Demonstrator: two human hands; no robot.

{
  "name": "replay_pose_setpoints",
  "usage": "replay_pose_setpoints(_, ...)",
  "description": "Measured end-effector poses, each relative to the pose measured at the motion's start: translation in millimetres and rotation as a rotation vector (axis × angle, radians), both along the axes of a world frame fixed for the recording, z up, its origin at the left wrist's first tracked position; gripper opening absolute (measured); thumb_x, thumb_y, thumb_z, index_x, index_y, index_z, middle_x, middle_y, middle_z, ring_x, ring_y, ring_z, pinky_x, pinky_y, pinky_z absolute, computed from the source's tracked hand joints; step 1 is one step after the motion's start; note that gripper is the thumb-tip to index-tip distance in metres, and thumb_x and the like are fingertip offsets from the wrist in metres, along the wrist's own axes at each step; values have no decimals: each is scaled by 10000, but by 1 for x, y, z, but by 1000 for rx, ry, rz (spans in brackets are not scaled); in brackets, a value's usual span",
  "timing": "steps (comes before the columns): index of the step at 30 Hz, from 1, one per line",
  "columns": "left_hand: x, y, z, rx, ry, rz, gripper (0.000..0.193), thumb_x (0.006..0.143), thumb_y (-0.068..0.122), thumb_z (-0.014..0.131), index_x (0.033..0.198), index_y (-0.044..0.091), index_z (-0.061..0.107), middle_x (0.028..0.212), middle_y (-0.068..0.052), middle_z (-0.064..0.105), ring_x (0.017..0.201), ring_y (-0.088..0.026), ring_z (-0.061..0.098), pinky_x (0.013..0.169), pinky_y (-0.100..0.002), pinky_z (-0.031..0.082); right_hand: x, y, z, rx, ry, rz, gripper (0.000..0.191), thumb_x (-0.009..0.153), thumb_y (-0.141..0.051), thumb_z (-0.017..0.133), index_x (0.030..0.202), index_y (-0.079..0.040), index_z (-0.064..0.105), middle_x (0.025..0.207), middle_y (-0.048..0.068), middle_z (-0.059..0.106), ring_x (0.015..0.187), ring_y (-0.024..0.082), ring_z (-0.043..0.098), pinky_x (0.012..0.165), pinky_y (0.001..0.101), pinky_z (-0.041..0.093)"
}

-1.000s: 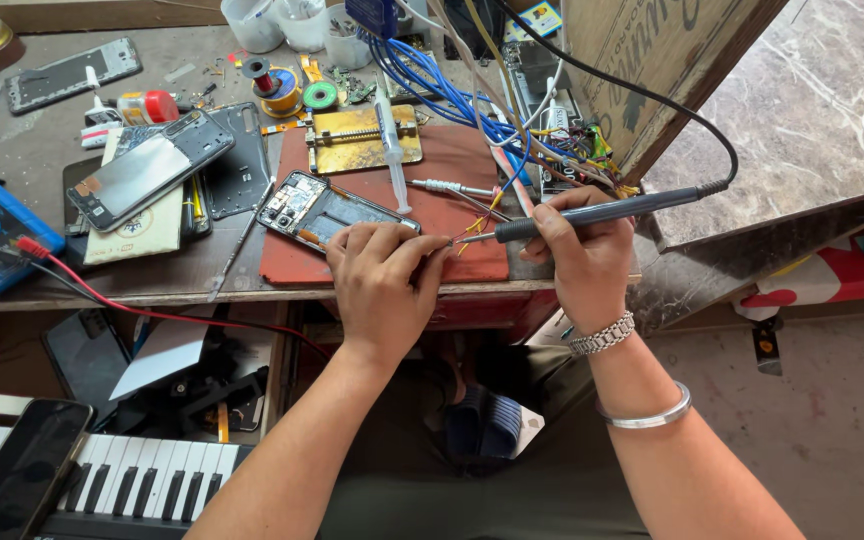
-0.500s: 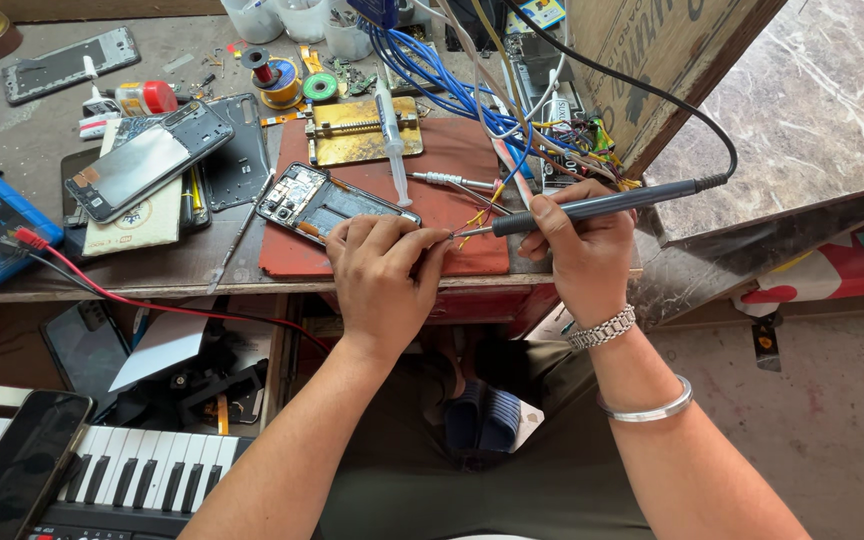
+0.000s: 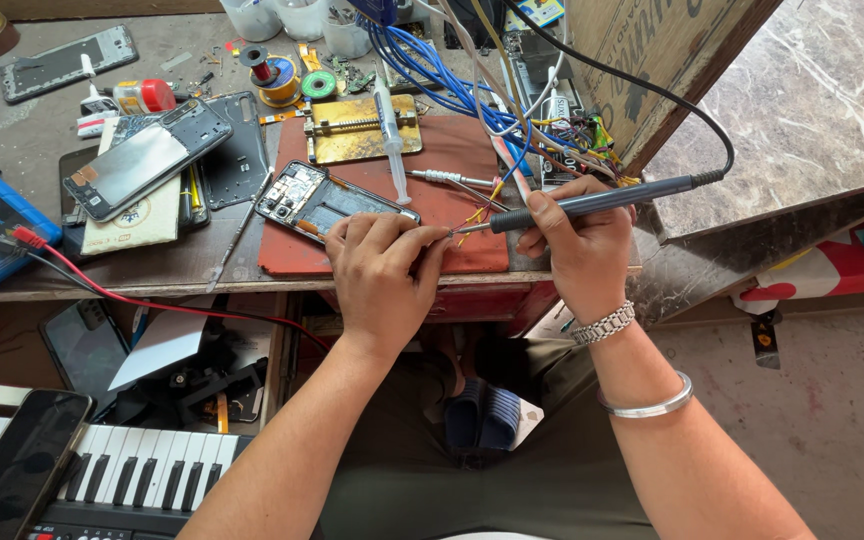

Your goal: The person repairs a disassembled smartphone at a cluttered workbench. They apply flux paste from a syringe onto small wires and components, then use a soldering iron to solder the wires, holding components steady with tweezers and repositioning the phone body as they work.

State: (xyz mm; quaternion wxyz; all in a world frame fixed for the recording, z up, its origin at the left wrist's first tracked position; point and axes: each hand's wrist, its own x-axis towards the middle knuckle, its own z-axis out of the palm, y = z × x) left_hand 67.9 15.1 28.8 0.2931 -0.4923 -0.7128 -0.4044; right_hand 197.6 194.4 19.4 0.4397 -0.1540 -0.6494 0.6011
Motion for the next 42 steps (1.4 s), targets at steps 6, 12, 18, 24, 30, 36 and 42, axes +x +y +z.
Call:
replay_pose_setpoints(6, 1, 0, 0, 0, -1, -1, 98, 872, 174, 821, 952, 166, 764, 944, 14, 662, 994, -225, 602, 1003, -433, 379, 0, 0, 0, 16, 8, 11, 192, 1006, -159, 731, 947, -25, 608, 757, 58, 695, 623, 108, 702, 539, 223, 572)
replay_pose_setpoints(12, 1, 0, 0, 4, -8, -4, 97, 871, 169, 823, 946, 161, 762, 946, 12, 662, 991, -226, 601, 995, -430, 378, 1, 0, 1, 10, 6, 13, 207, 1000, -170, 740, 944, -25, 604, 761, 61, 697, 626, 109, 705, 535, 225, 571)
replay_pose_setpoints(18, 1, 0, -1, 0, -3, -6, 102, 867, 168, 824, 945, 155, 759, 946, 11, 661, 994, -225, 602, 999, -431, 378, 1, 0, 0, 23, 24, 27, 198, 1007, -163, 734, 956, -22, 603, 772, 70, 704, 632, 110, 704, 543, 223, 568)
replay_pose_setpoints(24, 1, 0, -1, 3, -1, -4, 103, 873, 168, 825, 952, 156, 761, 952, 12, 663, 997, -230, 601, 996, -428, 378, 2, 1, -1, 9, 26, 24, 194, 1007, -155, 732, 954, -21, 602, 778, 70, 703, 636, 112, 706, 545, 226, 576)
replay_pose_setpoints(30, 1, 0, -1, -1, -9, 1, 104, 865, 173, 827, 946, 162, 762, 944, 15, 664, 990, -231, 600, 987, -428, 375, 1, 1, -1, 9, 28, 23, 199, 1007, -159, 734, 953, -23, 599, 779, 70, 700, 636, 116, 708, 541, 228, 571)
replay_pose_setpoints(36, 1, 0, 0, -9, -7, 0, 101, 871, 170, 824, 954, 164, 766, 943, 16, 661, 992, -224, 600, 997, -429, 375, 2, 1, -2, 24, 28, 25, 203, 1012, -163, 734, 955, -23, 599, 771, 70, 699, 636, 114, 706, 544, 225, 571)
replay_pose_setpoints(42, 1, 0, -1, -10, -9, -3, 101, 874, 165, 820, 961, 164, 768, 950, 14, 664, 997, -221, 601, 1000, -428, 373, 2, 1, -3, 10, 40, 33, 197, 1007, -158, 733, 967, -23, 596, 778, 71, 704, 639, 112, 707, 545, 226, 572)
